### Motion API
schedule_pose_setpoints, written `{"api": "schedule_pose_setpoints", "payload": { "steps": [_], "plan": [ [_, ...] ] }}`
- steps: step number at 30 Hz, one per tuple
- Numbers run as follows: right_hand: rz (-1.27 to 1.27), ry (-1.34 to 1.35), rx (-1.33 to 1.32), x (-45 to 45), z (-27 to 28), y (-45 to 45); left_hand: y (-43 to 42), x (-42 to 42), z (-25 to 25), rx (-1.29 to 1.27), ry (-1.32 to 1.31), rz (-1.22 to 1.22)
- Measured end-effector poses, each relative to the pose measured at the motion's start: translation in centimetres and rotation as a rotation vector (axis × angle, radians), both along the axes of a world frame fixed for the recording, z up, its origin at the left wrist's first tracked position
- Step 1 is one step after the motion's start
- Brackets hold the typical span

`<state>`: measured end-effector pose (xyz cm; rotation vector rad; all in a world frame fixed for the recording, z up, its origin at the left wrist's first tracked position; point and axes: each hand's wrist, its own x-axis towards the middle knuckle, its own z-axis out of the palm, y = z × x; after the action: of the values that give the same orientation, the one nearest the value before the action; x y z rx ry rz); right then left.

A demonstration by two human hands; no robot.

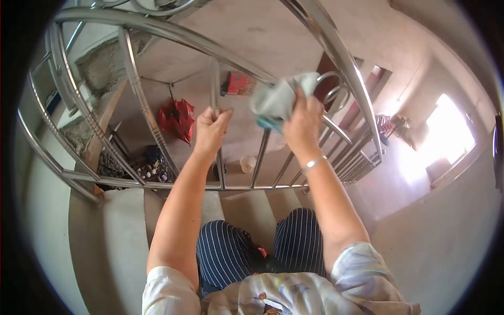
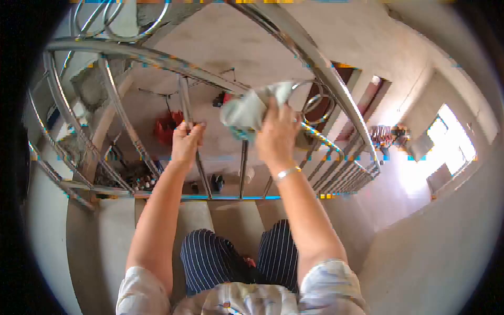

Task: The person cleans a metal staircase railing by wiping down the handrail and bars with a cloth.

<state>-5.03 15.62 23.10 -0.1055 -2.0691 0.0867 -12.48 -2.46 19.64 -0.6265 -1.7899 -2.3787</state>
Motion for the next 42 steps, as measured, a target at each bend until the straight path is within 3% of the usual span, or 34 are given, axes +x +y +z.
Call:
{"api": "schedule_pose_setpoints", "payload": {
  "steps": [1,3,5,7,8,11,12,15,16,18,21,23,25,31,34,37,39,40,42],
  "plan": [
    [-0.107,-0.216,-0.019,0.7,-0.6,1.3,-0.1,0.1,0.3,-0.03,-0.022,-0.021],
    [-0.102,-0.26,-0.001,2.0,-0.8,3.3,0.1,0.1,0.2,-0.06,-0.046,-0.039],
    [0.128,-0.231,-0.147,1.8,-0.5,4.5,0.4,-0.2,-0.5,0.086,0.005,-0.069],
    [0.194,-0.327,-0.218,2.0,3.3,3.1,0.2,0.0,-0.2,0.037,0.021,0.021],
    [0.415,-0.243,-0.376,1.8,4.9,2.0,0.2,-0.1,-0.3,0.008,0.005,0.002],
    [0.776,-0.028,-0.117,2.1,10.8,-4.7,0.3,1.0,1.0,0.009,-0.059,-0.027],
    [0.793,-0.004,0.02,1.7,12.0,-6.7,0.1,1.4,1.5,0.032,-0.117,-0.048],
    [0.647,0.064,0.271,-1.0,14.4,-12.5,0.1,0.6,0.9,-0.028,-0.076,-0.016],
    [0.651,0.072,0.267,-2.1,14.7,-13.9,-0.1,0.9,1.2,-0.034,-0.092,-0.032],
    [0.392,0.192,0.232,-3.8,14.8,-15.8,0.1,0.5,0.6,-0.022,-0.099,-0.042],
    [0.453,0.21,0.16,-4.0,14.2,-15.9,0.4,0.3,0.0,0.068,-0.139,0.016],
    [0.485,0.209,0.175,-3.7,13.6,-15.2,0.1,0.7,0.9,-0.05,-0.03,0.0],
    [0.496,0.242,0.235,-3.2,13.0,-14.7,-0.2,0.9,1.2,-0.06,-0.093,-0.042],
    [0.493,0.256,0.114,-3.9,13.4,-15.5,0.7,-0.4,-0.3,0.088,-0.003,-0.053],
    [0.4,0.075,0.244,-3.8,13.5,-12.9,0.3,0.2,0.2,0.087,-0.032,-0.068],
    [0.378,-0.149,0.156,-3.5,12.3,-7.8,0.4,0.5,0.3,0.042,-0.037,-0.045],
    [0.481,-0.447,-0.162,-2.2,12.3,-6.2,0.5,0.6,0.5,0.106,-0.065,-0.075],
    [0.479,-0.443,-0.157,-2.0,12.5,-6.5,0.5,0.6,0.6,0.111,-0.06,-0.077],
    [0.651,-0.062,0.191,-1.5,13.0,-8.3,0.4,0.5,0.7,0.005,-0.1,-0.035]
  ]
}}
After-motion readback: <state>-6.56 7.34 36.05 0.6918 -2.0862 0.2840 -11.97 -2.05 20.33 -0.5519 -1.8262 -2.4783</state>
